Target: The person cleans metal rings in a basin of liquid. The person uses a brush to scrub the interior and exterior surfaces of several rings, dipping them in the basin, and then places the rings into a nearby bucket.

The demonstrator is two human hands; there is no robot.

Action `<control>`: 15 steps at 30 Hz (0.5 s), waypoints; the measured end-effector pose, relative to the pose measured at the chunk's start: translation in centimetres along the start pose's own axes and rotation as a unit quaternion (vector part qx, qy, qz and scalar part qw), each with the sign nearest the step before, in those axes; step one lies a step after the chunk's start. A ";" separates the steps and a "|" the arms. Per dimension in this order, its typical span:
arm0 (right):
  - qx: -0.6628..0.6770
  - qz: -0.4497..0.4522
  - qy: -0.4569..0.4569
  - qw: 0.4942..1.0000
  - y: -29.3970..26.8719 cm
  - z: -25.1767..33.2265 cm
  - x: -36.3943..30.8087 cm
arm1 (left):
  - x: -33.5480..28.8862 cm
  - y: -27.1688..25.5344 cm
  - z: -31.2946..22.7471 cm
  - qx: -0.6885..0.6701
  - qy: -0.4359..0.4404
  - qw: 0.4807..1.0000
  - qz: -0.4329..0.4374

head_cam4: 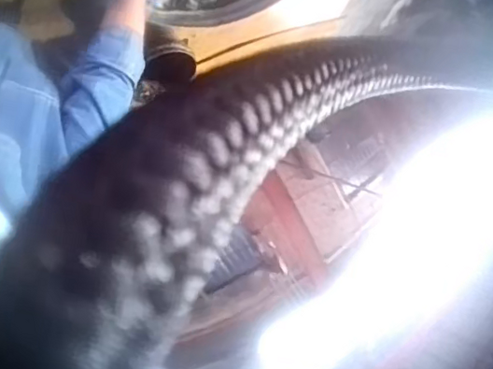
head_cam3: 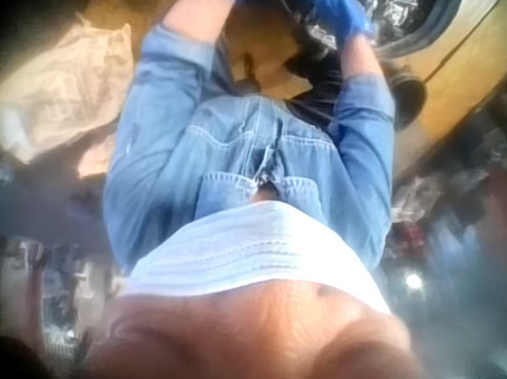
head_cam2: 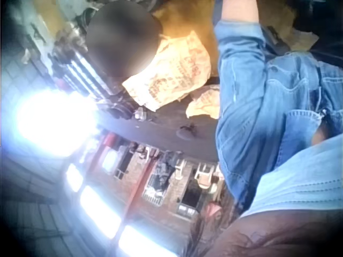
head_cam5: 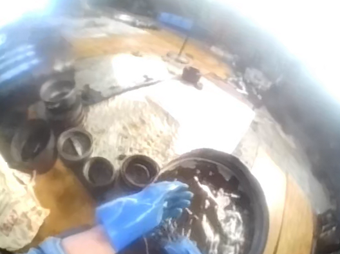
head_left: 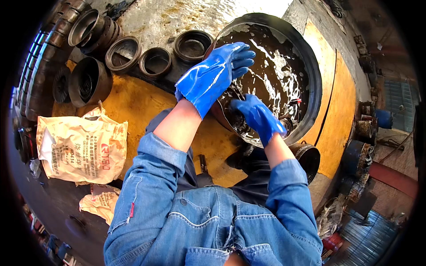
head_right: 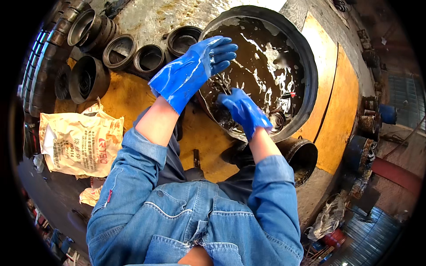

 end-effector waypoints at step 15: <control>0.588 -0.053 -0.053 0.805 -0.4 -5.7 -2.1 | -2.3 2.8 9.3 0.301 -0.137 0.941 0.067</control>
Point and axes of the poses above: each hand's wrist, its own x-axis towards the middle knuckle, its own y-axis out of the palm, z = x × y, the point moved 8 cm from there along x, towards the middle knuckle, and after that the axes turned 1 degree about x, right-handed, at the moved point
